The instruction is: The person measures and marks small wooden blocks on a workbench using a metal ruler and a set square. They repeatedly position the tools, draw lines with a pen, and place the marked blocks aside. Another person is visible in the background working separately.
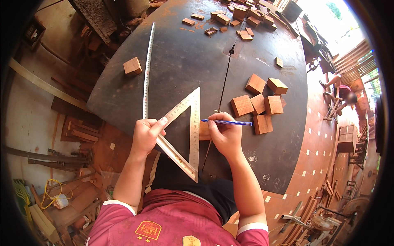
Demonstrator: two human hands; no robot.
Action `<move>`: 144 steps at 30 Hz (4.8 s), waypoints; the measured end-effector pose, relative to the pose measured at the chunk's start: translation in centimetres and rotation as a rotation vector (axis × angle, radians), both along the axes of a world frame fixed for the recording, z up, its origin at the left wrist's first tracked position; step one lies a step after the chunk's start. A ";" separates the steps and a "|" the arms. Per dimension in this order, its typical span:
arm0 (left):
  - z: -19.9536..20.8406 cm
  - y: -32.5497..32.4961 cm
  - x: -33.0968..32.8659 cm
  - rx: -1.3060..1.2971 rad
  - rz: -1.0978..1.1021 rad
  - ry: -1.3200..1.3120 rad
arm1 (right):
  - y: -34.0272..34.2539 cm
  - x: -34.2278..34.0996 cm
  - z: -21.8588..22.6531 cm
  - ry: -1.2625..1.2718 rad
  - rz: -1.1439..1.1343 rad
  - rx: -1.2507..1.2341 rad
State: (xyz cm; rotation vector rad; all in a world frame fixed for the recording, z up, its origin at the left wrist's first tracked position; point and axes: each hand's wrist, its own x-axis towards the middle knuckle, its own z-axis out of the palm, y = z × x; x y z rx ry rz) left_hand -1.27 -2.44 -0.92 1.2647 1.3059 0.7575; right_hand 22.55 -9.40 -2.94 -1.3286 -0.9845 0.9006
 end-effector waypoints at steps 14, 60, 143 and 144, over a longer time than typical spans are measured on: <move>0.1 -0.2 0.2 0.033 0.000 0.045 | 0.0 -0.2 0.5 -0.134 0.011 0.057; -0.1 -0.3 0.3 0.084 0.010 0.130 | 0.1 -0.2 0.8 -0.319 0.008 0.154; -0.2 -0.5 2.0 0.038 -0.015 0.016 | -1.9 1.9 1.1 -0.223 0.108 -0.029; -0.2 -0.6 2.0 0.040 -0.011 0.021 | -2.4 2.5 1.7 -0.248 0.198 -0.067</move>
